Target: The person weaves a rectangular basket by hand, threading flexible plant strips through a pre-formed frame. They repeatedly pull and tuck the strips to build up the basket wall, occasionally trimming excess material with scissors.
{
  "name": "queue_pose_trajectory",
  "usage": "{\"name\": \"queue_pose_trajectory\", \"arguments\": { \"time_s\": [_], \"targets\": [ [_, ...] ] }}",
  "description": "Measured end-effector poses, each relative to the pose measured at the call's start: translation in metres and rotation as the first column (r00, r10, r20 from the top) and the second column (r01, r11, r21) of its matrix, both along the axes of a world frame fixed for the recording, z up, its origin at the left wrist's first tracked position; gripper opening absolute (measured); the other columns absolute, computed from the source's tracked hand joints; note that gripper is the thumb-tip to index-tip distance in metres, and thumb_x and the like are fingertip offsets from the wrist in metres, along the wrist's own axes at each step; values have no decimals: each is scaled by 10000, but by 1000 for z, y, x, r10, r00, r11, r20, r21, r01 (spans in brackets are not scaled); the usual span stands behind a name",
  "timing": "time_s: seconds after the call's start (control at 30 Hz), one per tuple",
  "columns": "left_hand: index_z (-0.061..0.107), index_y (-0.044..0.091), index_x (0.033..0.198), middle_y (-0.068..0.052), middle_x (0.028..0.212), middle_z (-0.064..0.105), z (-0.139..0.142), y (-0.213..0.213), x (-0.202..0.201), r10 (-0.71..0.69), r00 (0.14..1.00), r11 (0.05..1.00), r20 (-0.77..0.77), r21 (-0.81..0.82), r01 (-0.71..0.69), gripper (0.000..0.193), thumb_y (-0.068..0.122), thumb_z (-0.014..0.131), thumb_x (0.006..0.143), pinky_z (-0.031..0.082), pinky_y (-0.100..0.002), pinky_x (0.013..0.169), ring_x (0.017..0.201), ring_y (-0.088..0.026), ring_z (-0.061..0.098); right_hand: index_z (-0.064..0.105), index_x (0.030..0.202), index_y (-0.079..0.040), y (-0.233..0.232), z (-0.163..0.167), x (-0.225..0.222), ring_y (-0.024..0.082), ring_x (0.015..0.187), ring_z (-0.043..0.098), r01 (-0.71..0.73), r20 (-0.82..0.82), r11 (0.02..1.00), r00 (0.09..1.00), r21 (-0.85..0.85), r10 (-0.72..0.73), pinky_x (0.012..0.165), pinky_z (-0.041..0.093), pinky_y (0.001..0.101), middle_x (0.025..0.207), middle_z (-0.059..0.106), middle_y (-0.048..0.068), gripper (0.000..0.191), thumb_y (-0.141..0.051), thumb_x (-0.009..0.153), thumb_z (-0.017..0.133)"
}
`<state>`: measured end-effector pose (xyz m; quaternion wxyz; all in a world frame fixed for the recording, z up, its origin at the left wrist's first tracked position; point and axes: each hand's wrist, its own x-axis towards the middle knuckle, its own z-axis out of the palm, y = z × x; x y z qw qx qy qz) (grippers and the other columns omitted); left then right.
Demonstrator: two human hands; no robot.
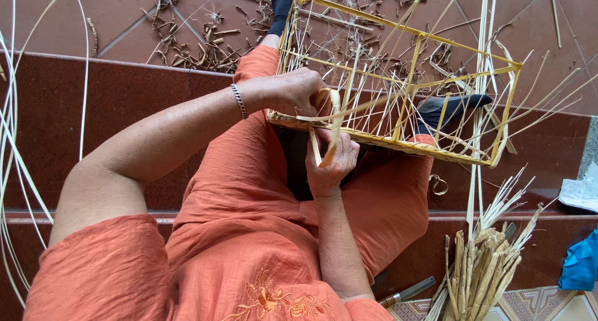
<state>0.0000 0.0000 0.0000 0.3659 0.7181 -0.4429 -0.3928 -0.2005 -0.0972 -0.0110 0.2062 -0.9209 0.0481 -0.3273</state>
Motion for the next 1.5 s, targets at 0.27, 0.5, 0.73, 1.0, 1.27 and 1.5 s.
{"name": "queue_pose_trajectory", "arguments": {
  "time_s": [0.27, 0.5, 0.73, 1.0, 1.27, 1.5],
  "targets": [
    [776, 82, 979, -30, 871, 788, 16, 19, -2, 54, 986, 981, -161, -177, -82, 121, 83, 773, 858, 601, -287, 713, 757, -111, 717, 693, 794, -90, 18, -10, -15, 270, 716, 660, -180, -633, 983, 758, 28, 157, 768, 498, 435, 784, 700, 77, 71, -139, 827, 731],
    [778, 109, 1075, -46, 1034, 785, 33, 43, -15, 44, 995, 981, 95, -195, -24, 238, 45, 720, 854, 606, -336, 772, 881, -173, 756, 753, 896, -82, 10, -45, -34, 432, 977, 656, -166, -962, 982, 237, 95, 134, 891, 516, 540, 992, 705, 221, 158, -69, 757, 679],
    [630, 54, 1198, -92, 1001, 660, 31, 61, -39, 94, 943, 912, 320, -408, 48, 524, 85, 767, 692, 494, -423, 917, 1025, -301, 616, 663, 1103, -33, 1, -22, -26, 284, 997, 649, 57, -491, 857, 838, 512, 237, 858, 521, 424, 1038, 678, 132, 283, -176, 877, 756],
    [648, 114, 1055, -12, 917, 668, 6, 52, -49, 259, 920, 870, 293, -485, -90, 287, 207, 828, 852, 504, -407, 872, 943, -236, 643, 659, 973, -33, 29, -28, -24, 89, 650, 599, 49, -230, 527, 931, 848, 285, 563, 493, 254, 809, 662, 33, 90, -85, 1045, 648],
    [672, 114, 1005, -21, 907, 662, 1, 53, -44, 253, 913, 856, 321, -515, -57, 234, 206, 830, 858, 514, -384, 847, 920, -235, 634, 662, 982, -23, -8, -41, -31, 63, 554, 583, 103, -373, 663, 885, 741, 279, 481, 490, 243, 773, 628, 33, 86, -100, 1015, 648],
    [714, 113, 914, -43, 854, 617, 7, 52, -48, 301, 833, 838, 464, -545, 1, 154, 176, 817, 818, 488, -394, 801, 885, -264, 612, 674, 959, -27, -23, -47, -41, 56, 512, 493, 271, -472, 595, 856, 756, 210, 450, 395, 246, 643, 578, -1, 70, -85, 997, 666]
  ]
}}
